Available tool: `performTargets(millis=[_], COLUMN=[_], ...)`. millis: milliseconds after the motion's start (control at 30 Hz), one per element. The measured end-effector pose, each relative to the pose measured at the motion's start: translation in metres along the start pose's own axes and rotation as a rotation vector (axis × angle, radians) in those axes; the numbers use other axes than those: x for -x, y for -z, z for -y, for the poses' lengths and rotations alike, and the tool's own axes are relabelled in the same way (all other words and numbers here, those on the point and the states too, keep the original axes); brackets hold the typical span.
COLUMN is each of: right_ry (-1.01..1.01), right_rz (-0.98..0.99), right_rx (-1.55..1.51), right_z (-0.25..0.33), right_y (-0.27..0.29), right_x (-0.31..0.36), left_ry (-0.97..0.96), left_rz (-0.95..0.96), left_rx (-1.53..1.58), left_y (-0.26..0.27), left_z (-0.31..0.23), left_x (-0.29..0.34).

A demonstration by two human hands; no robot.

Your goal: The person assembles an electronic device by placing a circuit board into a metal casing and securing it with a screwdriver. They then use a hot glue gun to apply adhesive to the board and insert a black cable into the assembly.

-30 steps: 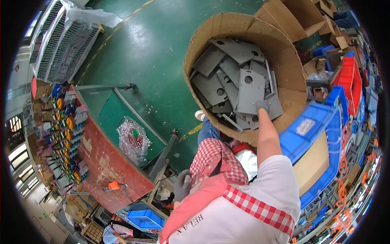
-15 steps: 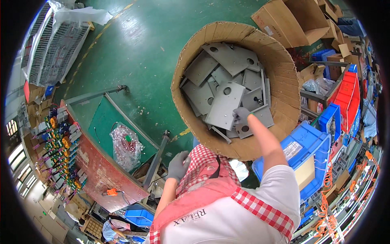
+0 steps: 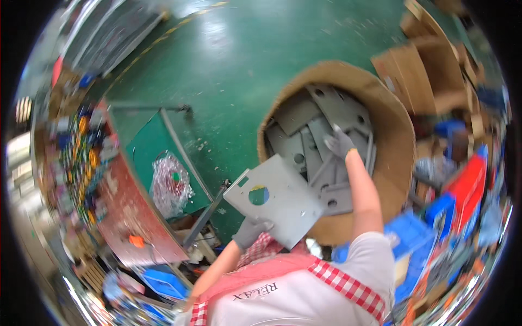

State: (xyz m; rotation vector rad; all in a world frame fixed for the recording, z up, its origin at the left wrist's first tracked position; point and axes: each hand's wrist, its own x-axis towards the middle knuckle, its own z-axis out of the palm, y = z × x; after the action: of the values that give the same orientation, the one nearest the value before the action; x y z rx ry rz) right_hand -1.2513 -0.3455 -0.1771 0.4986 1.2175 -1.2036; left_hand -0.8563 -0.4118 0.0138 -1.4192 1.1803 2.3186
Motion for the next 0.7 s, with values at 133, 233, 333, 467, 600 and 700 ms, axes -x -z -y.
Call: performTargets(millis=[133, 233, 333, 467, 600, 700], right_ry=[0.158, 0.171, 0.256, 0.650, 0.430, 0.743], right_rz=[-0.258, -0.289, -0.303, -0.072, -0.348, -0.357], right_rx=[-0.388, -0.326, -0.197, 0.343, -0.143, 0.477], right_z=[-0.040, -0.029, -0.005, 0.072, 0.096, 0.138], right_y=[0.101, 0.097, 0.091, 0.114, -0.080, -0.080], right_x=[-0.165, -0.153, -0.127, -0.093, 0.040, 0.017], left_ry=[-0.034, 0.028, -0.121, -0.283, -0.473, -0.626], left_rz=[-0.149, -0.249, -0.418, -0.517, -0.600, -0.633], left_rx=[0.058, -0.030, 0.292, 0.561, 0.858, 0.928], left_y=[0.039, 0.051, 0.059, 0.076, 0.072, 0.101], left_z=[0.016, -0.013, 0.043, 0.072, 0.076, 0.121], left_x=[0.020, 0.071, 0.091, 0.141, 0.198, 0.230])
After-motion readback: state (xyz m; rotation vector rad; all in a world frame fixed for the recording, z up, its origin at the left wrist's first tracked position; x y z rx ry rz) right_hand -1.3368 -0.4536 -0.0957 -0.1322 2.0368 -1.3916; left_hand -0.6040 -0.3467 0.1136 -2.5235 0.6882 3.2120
